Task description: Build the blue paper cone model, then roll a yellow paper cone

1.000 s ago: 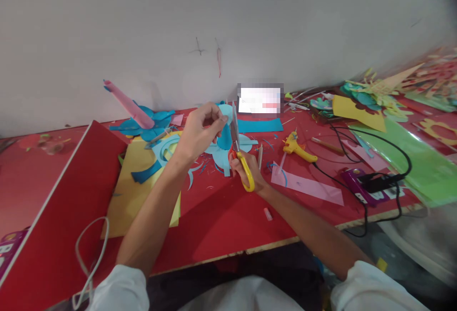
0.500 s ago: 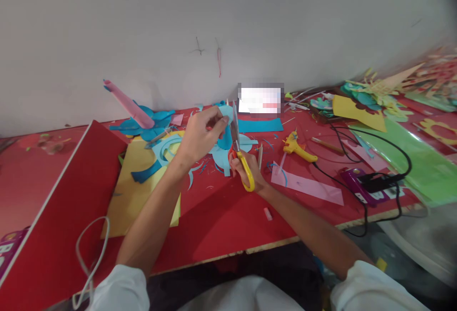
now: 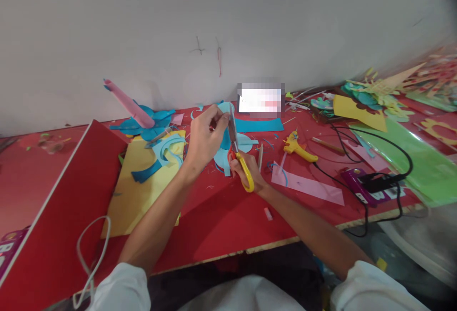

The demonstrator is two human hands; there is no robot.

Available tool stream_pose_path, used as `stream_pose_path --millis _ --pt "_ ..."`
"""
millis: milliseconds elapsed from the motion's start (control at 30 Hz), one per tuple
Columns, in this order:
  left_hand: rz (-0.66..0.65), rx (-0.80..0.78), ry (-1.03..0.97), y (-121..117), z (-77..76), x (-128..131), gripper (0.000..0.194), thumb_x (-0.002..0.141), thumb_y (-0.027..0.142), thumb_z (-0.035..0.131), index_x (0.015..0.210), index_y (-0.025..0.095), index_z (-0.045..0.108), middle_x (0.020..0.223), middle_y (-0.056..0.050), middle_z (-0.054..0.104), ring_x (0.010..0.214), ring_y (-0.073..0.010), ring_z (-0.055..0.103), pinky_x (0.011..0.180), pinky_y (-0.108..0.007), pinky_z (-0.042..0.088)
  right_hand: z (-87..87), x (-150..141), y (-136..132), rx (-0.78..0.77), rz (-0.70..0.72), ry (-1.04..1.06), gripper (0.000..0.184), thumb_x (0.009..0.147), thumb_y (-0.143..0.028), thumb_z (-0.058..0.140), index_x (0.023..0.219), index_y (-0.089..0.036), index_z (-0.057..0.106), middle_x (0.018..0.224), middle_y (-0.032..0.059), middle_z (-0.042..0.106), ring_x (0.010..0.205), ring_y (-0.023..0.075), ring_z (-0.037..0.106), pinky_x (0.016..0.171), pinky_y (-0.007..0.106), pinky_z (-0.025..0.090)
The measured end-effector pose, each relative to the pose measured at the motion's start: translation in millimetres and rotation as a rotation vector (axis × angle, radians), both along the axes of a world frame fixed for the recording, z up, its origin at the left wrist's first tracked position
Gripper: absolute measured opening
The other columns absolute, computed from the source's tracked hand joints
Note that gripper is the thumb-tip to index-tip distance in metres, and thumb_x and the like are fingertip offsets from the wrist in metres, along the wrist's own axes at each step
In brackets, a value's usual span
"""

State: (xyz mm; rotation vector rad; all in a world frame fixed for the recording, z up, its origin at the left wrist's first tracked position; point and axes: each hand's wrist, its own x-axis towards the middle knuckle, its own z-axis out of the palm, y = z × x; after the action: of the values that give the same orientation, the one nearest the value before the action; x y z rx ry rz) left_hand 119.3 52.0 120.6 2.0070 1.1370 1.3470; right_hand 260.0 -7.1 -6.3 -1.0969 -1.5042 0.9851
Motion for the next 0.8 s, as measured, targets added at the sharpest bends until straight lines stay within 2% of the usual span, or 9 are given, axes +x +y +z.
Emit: stream_pose_path --millis 200,500,800 --pt "-0.041 -0.048 0.039 1.3 3.4 -2.8 0.028 0.091 0.022 0.057 0.066 0.02 0.043 0.061 0.004 0.05 0.057 -0.0096 0.04 0.056 -0.028 0.034 -2.4 0.7 0.7 0.003 -0.019 -0.013 0.065 0.09 -0.086 0.046 0.078 -0.022 0.051 0.062 -0.0019 0.052 0.058 0.0137 0.049 0.058 0.028 0.037" --pt "-0.041 -0.084 0.033 1.6 3.7 -3.6 0.026 0.091 0.024 0.057 0.067 0.02 0.05 0.058 0.004 0.051 0.056 -0.0101 0.044 0.054 -0.028 0.033 2.3 0.9 -0.3 0.011 -0.016 0.0 0.064 0.09 -0.086 0.046 0.077 -0.023 0.05 0.061 -0.0021 0.052 0.059 0.014 0.048 0.059 0.029 0.037" --pt "-0.056 -0.129 -0.013 3.6 1.2 -3.2 0.024 0.091 0.023 0.057 0.067 0.02 0.052 0.057 0.004 0.05 0.055 -0.0099 0.044 0.053 -0.028 0.033 -5.8 -0.1 0.8 -0.004 -0.023 0.047 0.064 0.089 -0.085 0.049 0.076 -0.023 0.05 0.061 -0.0025 0.05 0.056 0.0127 0.047 0.055 0.027 0.037"
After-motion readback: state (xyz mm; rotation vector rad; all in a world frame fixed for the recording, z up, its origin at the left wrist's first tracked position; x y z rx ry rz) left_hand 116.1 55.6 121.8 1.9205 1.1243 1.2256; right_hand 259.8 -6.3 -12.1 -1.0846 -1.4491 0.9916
